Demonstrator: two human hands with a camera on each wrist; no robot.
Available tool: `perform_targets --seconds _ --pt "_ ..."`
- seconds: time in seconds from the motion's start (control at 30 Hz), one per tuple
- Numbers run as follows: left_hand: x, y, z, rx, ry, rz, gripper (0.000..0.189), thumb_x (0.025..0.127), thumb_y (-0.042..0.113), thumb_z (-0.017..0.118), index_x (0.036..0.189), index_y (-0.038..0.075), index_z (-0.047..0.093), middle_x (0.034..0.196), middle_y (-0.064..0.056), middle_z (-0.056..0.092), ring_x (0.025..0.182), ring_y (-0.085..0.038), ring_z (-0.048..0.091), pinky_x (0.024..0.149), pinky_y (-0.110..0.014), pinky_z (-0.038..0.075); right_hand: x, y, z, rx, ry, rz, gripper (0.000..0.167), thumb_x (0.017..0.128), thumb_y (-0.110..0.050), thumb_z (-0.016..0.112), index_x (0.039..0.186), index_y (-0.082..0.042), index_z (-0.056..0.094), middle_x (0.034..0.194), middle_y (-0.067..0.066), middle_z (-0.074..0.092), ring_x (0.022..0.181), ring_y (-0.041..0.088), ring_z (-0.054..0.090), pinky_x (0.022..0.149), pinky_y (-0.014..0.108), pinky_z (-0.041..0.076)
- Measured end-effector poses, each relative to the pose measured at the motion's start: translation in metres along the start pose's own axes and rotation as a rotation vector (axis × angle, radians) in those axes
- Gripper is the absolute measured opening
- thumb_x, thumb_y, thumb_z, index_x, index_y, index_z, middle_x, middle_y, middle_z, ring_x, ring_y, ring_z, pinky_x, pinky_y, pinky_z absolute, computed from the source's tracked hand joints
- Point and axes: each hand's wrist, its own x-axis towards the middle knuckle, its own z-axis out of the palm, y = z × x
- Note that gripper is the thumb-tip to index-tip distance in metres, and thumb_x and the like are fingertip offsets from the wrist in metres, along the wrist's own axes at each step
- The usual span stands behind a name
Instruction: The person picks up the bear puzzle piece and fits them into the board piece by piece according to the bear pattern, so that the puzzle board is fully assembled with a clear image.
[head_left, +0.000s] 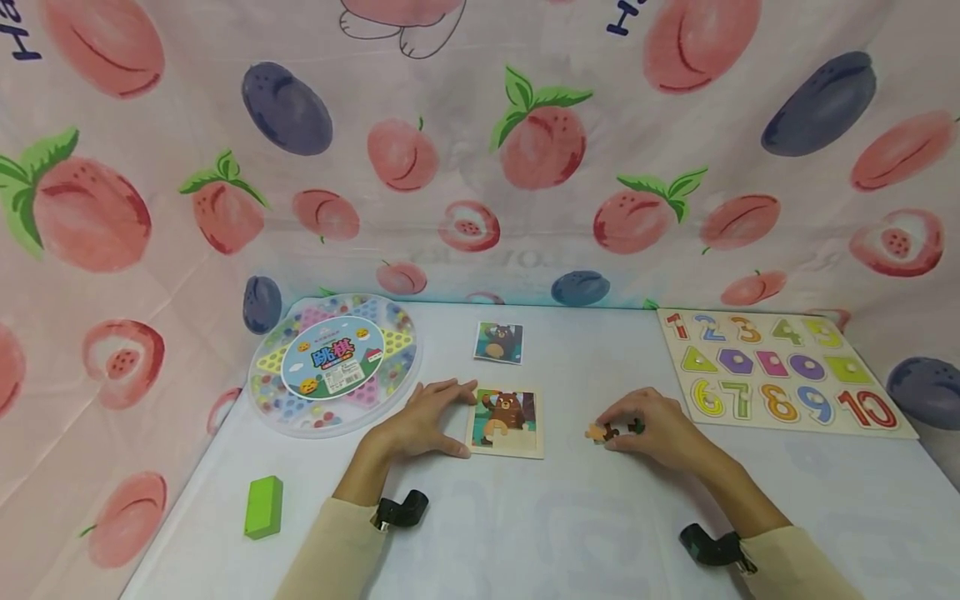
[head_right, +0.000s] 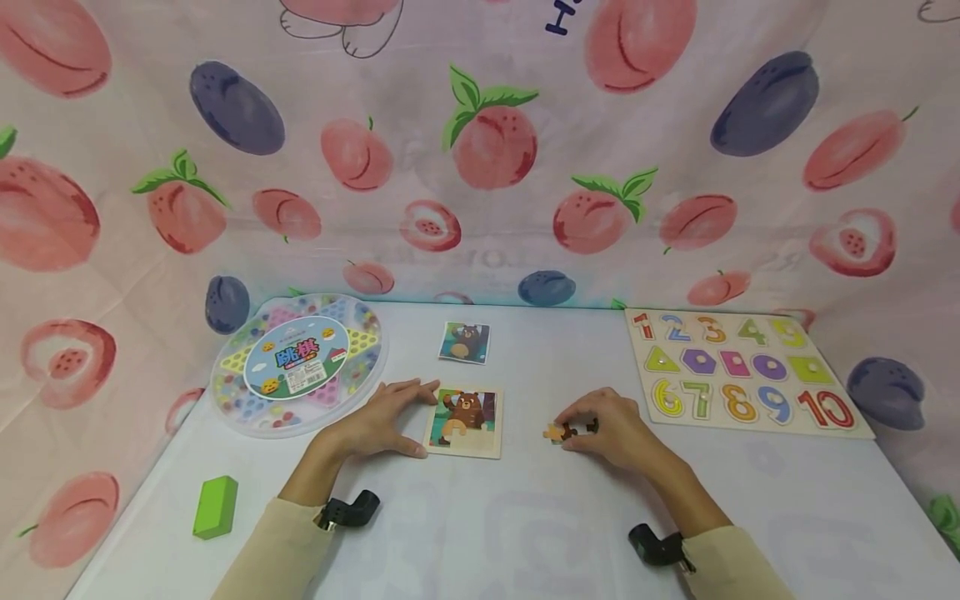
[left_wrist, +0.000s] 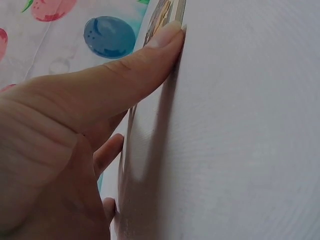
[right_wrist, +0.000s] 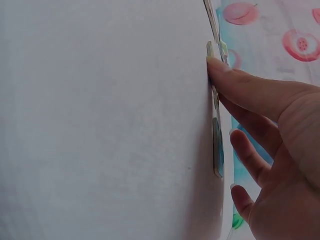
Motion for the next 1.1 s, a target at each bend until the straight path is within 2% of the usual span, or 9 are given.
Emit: perform_targets --seconds 0.23,0.43,0.6,0.73,0.9,1.1 --pt "0.000 0.000 0.000 -0.008 -0.003 0.004 0.068 0.073 0.026 0.091 0.132 0.014 0.061 0.165 0.000 0.041 0.158 -0.034 0.025 0.129 -0.067 -0.002 0.000 -0.001 -0.001 -0.012 -0.003 0.004 0.026 0.079 -0.023 0.087 0.103 -0.025 0.079 0.104 -0.010 0.075 0.109 0.018 0.063 0.095 0.038 0.051" --pt "0.000 0.000 0.000 0.011 -0.005 -0.004 0.068 0.073 0.026 0.091 0.132 0.016 0.060 0.165 0.002 0.041 0.158 -0.033 0.024 0.130 -0.065 -0.001 0.003 -0.002 -0.005 0.122 0.021 -0.027 0.025 0.081 -0.016 0.085 0.104 -0.020 0.076 0.105 -0.002 0.074 0.095 0.009 0.071 0.086 0.024 0.061" --pt "0.000 0.001 0.000 0.012 0.002 -0.009 0.067 0.072 0.026 0.091 0.131 0.016 0.061 0.165 0.002 0.041 0.158 -0.033 0.025 0.130 -0.065 -0.001 0.007 -0.006 -0.009 0.197 0.026 -0.047 0.022 0.084 -0.012 0.083 0.105 -0.015 0.078 0.112 0.006 0.072 0.094 0.001 0.068 0.081 0.015 0.059" --pt "-0.001 0.001 0.000 0.012 0.002 -0.011 0.067 0.072 0.026 0.092 0.131 0.016 0.061 0.165 0.002 0.041 0.159 -0.033 0.024 0.130 -0.064 -0.001 0.009 -0.011 -0.009 0.265 -0.014 -0.044 0.025 0.086 -0.012 0.081 0.111 -0.012 0.078 0.120 0.012 0.074 0.097 -0.002 0.067 0.081 0.014 0.059" --pt "-0.001 0.002 0.000 0.012 0.000 -0.013 0.067 0.073 0.027 0.091 0.132 0.017 0.061 0.165 0.003 0.041 0.159 -0.033 0.024 0.131 -0.064 -0.001 0.013 -0.018 -0.006 0.327 -0.056 -0.046 0.029 0.087 -0.010 0.079 0.115 -0.006 0.076 0.119 0.017 0.075 0.089 0.001 0.069 0.075 0.017 0.060" --pt "-0.001 0.001 0.000 0.022 -0.002 -0.014 0.067 0.073 0.027 0.091 0.132 0.017 0.061 0.165 0.003 0.041 0.159 -0.032 0.024 0.131 -0.063 -0.001 0.020 -0.028 0.007 0.338 -0.072 -0.067 0.030 0.085 -0.013 0.082 0.114 -0.007 0.077 0.120 0.015 0.075 0.094 0.003 0.070 0.081 0.014 0.060"
